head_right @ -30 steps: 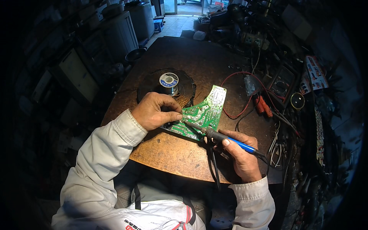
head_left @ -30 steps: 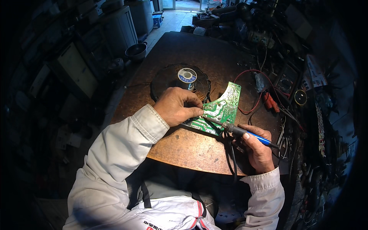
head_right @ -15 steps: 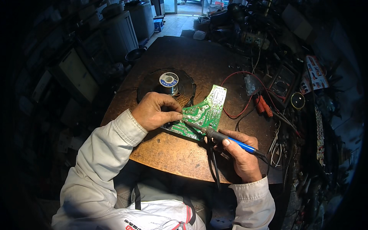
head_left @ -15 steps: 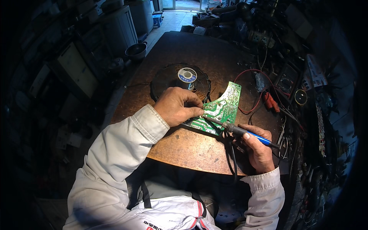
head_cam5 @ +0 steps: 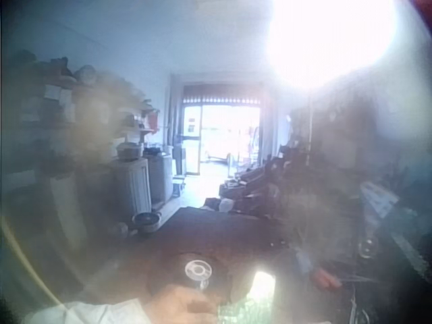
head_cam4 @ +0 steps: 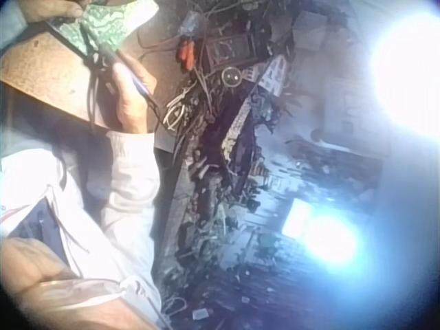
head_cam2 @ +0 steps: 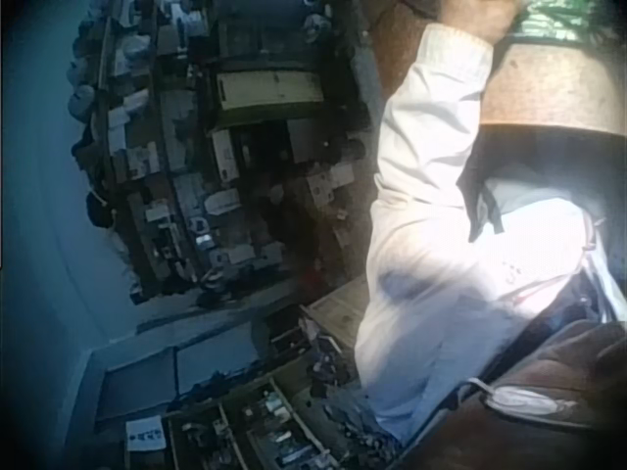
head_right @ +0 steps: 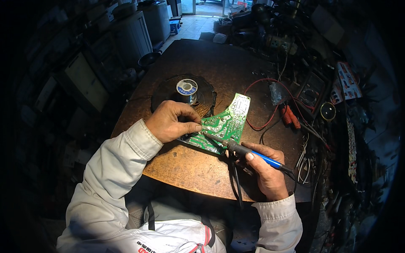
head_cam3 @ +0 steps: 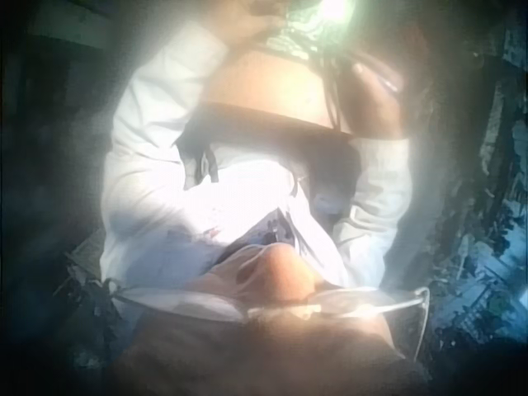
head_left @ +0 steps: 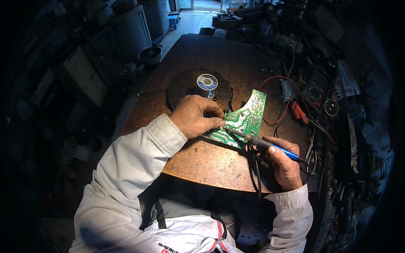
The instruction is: The person uses a soldering iron and solder wire to work on a green circuit board, applying solder to several points. They then flip the board and continue soldering on the other side. Finally, they place the board down and pick up a motor stator assembly.
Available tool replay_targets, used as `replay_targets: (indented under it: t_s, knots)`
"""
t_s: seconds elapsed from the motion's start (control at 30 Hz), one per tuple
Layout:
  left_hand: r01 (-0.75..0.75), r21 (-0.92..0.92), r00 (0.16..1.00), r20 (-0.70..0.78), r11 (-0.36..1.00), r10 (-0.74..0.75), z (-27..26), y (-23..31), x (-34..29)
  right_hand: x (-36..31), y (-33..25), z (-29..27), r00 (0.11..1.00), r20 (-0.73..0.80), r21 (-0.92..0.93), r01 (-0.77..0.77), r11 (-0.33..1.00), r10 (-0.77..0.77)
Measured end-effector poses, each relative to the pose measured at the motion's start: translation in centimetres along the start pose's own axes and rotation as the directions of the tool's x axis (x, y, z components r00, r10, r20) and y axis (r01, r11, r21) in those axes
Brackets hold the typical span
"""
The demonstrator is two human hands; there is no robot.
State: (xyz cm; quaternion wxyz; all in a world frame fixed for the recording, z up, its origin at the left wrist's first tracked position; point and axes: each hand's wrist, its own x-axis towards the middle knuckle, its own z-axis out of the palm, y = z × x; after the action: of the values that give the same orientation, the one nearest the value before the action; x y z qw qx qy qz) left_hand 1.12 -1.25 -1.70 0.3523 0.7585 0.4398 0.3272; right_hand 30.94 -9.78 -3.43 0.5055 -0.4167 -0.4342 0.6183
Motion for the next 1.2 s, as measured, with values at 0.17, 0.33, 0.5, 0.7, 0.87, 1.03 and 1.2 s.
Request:
replay_targets:
  t_s: [0.17, 0.33, 0.5, 0.7, 0.87, 1.03, 1.2]
  knots:
    - [0.028, -0.071, 1.000, -0.004, 0.997, -0.028, -0.10, -0.19, 0.13, 0.02, 0.04, 0.06, 1.000, 0.000, 0.001, 0.009, 1.000, -0.009]
    - [0.055, -0.064, 0.998, -0.013, 0.996, -0.056, -0.09, 0.20, 0.06, 0.05, 0.17, -0.03, 1.000, 0.001, 0.003, 0.010, 1.000, -0.010]
    - [0.062, -0.045, 0.998, -0.011, 0.997, -0.063, -0.14, 0.29, 0.08, 0.02, 0.16, -0.08, 1.000, -0.001, 0.002, 0.012, 1.000, -0.012]
    - [0.068, -0.046, 0.998, -0.007, 0.997, -0.069, -0.15, 0.28, 0.08, 0.09, 0.28, -0.12, 1.000, 0.000, 0.003, 0.013, 1.000, -0.013]
    - [0.076, -0.052, 0.997, -0.003, 0.996, -0.076, -0.19, 0.41, 0.07, 0.10, 0.36, -0.22, 1.000, 0.004, -0.011, 0.021, 1.000, -0.021]
    - [0.068, -0.048, 0.998, -0.003, 0.997, -0.069, -0.22, 0.31, 0.11, 0.09, 0.31, -0.23, 1.000, 0.006, -0.010, 0.022, 1.000, -0.022]
    - [0.070, -0.032, 0.997, -0.010, 0.997, -0.071, -0.25, 0.51, 0.06, 0.02, 0.16, -0.07, 1.000, 0.004, -0.007, 0.018, 1.000, -0.018]
